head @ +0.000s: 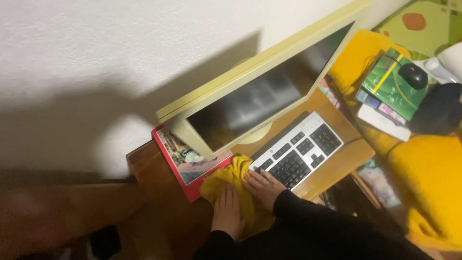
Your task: The person wipes a computer keyboard and monitor with a gray cloth, then switches to a yellow cloth to wipe the keyboard again. They then pick up several books and game cases from a nearby surface, wipe each one with the yellow cloth, and place them on the desk.
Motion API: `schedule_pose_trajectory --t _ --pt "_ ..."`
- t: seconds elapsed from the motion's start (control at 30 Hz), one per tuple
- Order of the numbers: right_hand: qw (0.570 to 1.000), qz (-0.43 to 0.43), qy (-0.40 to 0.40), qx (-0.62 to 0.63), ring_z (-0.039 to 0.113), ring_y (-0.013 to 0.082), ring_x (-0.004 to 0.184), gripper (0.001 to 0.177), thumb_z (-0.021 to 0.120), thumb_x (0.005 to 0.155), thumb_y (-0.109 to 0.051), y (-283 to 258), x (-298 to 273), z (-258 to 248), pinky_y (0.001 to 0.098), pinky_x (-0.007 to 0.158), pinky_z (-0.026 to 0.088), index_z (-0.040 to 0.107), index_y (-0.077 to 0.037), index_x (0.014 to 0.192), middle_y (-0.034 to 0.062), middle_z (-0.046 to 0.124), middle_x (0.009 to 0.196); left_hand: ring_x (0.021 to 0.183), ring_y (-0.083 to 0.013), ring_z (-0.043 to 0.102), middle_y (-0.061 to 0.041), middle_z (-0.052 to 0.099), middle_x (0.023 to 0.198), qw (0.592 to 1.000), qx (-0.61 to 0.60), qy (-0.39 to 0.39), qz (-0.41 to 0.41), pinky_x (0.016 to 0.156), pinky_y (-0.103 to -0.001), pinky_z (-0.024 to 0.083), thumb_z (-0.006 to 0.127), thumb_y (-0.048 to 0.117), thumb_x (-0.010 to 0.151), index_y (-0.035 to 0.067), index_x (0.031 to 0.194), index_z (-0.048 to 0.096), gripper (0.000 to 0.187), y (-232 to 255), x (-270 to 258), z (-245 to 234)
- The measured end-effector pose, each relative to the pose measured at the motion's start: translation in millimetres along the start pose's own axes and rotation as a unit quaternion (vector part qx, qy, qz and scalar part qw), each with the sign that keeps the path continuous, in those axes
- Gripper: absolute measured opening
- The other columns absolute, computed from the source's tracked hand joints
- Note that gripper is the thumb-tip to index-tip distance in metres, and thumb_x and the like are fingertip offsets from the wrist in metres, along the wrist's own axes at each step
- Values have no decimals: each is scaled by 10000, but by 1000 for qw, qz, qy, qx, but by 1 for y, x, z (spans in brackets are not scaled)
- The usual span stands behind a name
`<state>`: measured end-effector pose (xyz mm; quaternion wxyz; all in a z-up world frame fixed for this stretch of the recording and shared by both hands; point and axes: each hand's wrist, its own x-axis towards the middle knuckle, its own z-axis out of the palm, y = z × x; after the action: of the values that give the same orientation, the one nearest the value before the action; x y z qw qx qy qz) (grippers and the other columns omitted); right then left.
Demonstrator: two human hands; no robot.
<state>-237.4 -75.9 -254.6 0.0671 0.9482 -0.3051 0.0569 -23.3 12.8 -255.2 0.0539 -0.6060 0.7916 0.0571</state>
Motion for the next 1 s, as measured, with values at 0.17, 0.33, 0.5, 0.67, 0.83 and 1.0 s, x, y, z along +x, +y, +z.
schedule_pose_trajectory --t 0.17,0.33,0.5,0.67,0.83,1.0 --pt "997 -38 50 40 342 329 1515 624 555 899 -411 49 7 -30 598 1220 211 564 -109 1446 92 522 1534 1491 -454 284 -275 257 1650 995 54 35 -76 1158 -561 281 814 687 596 11 1528 356 1239 28 22 5" --pt "992 -31 121 19 562 308 1315 542 526 908 -308 99 11 -42 563 1181 346 604 -120 1411 84 650 1349 1509 -429 221 -266 106 1690 982 -21 -81 -168 1146 -550 291 865 717 670 96 1540 292 1212 63 59 -22" --pt "997 -20 69 18 529 339 1345 569 582 870 -431 144 -1 -41 621 1167 296 685 -75 1303 133 635 1357 1528 -466 151 -264 189 1646 982 -30 -80 -167 1149 -567 255 894 539 644 90 1542 279 1177 98 95 -51" --pt "999 17 -39 23 443 378 1373 991 653 761 -668 209 -16 -27 680 1186 226 461 -41 1503 159 541 1414 1532 -471 62 -219 59 1689 960 -123 -195 -157 1167 -664 161 767 501 901 67 1614 120 1057 136 154 -104" --pt "998 55 -37 -14 427 386 1431 872 515 847 -708 267 -42 -15 714 1218 141 561 -69 1439 126 560 1464 1536 -471 48 -250 90 1671 965 -143 -188 -112 1210 -644 82 724 467 920 55 1620 104 1021 168 201 -100" --pt "990 124 -64 20 427 318 1441 869 655 744 -690 306 -49 -28 662 1231 170 572 -161 1428 47 556 1416 1529 -427 143 -229 140 1678 980 -121 -128 -94 1153 -620 255 810 421 806 14 1600 164 1101 190 238 -122"
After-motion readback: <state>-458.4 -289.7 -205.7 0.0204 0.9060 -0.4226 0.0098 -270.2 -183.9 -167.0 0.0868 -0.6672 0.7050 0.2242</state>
